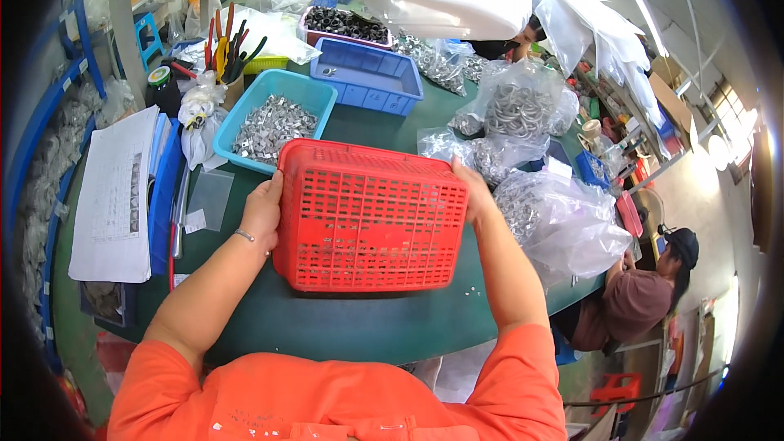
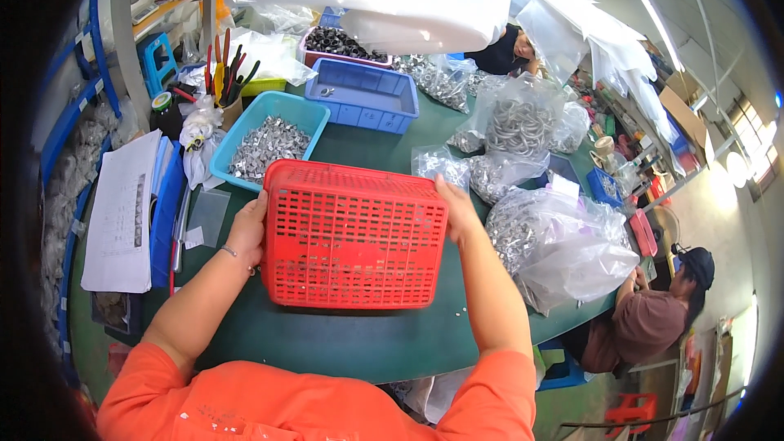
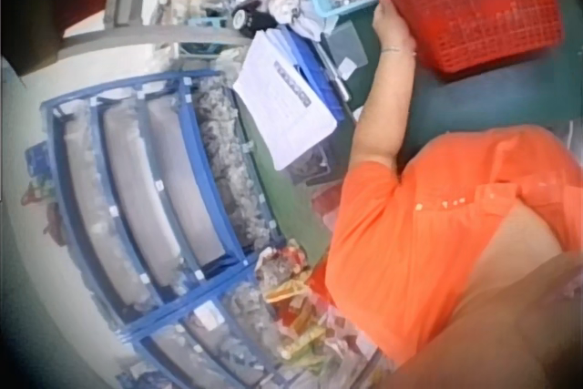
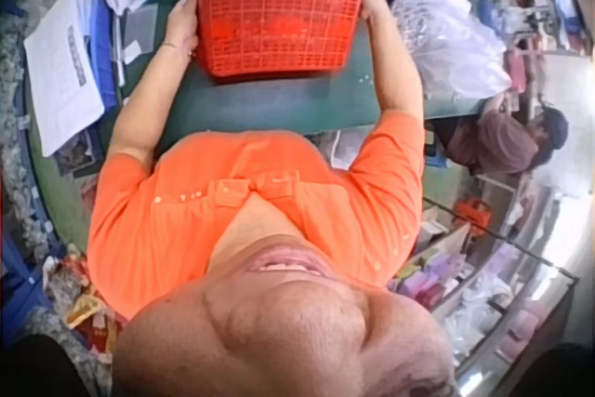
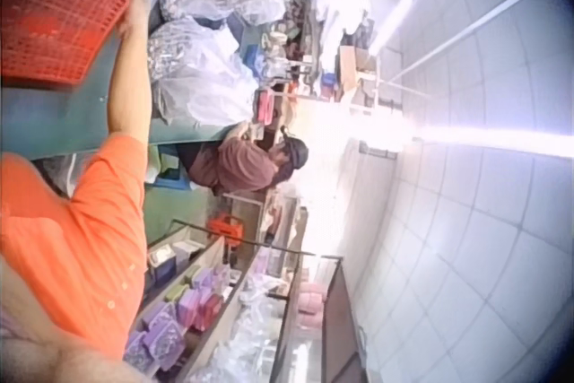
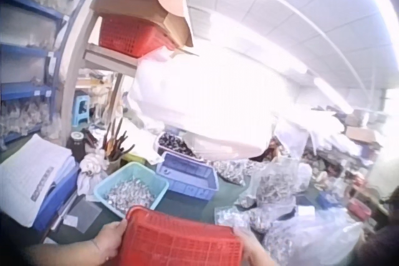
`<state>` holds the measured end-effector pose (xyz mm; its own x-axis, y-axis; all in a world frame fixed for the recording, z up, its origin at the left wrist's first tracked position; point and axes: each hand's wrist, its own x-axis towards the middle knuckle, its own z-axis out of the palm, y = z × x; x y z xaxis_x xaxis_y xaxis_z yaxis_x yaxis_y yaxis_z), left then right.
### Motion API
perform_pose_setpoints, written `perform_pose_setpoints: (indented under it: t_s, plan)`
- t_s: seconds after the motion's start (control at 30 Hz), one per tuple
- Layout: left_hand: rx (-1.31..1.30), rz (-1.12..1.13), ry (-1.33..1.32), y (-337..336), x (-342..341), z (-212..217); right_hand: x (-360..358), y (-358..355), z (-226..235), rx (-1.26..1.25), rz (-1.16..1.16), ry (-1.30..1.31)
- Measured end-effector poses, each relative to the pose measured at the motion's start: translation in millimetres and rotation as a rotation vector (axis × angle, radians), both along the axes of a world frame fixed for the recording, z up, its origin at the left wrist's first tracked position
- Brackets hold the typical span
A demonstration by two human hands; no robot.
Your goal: The person sorts small silver metal parts on a green workbench. They pour parts from a red basket onto the table, then pick up individual pieces and place them into a light blue tray. The person handles the parts one at a time throughout the clip.
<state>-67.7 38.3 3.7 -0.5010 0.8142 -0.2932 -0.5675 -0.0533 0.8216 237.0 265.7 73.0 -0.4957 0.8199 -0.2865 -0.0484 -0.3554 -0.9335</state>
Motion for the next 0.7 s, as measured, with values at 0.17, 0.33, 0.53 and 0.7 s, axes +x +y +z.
perform_pose_setpoints:
  t_s: [0.17,0.33,0.53,0.7]
  plan:
    - [-0.054,-0.046,-0.145,-9,-1,7,23,-67,-34,-0.184,-0.023,-0.066]
    - [-0.009,-0.130,-0.268,-8,-4,4,30,-91,-40,-0.072,-0.168,-0.116]
    - [0.015,-0.197,-0.416,-12,-8,11,25,-92,-33,-0.161,-0.257,-0.062]
    - [0.057,-0.190,-0.341,-22,-8,17,30,-92,-42,-0.287,-0.275,0.108]
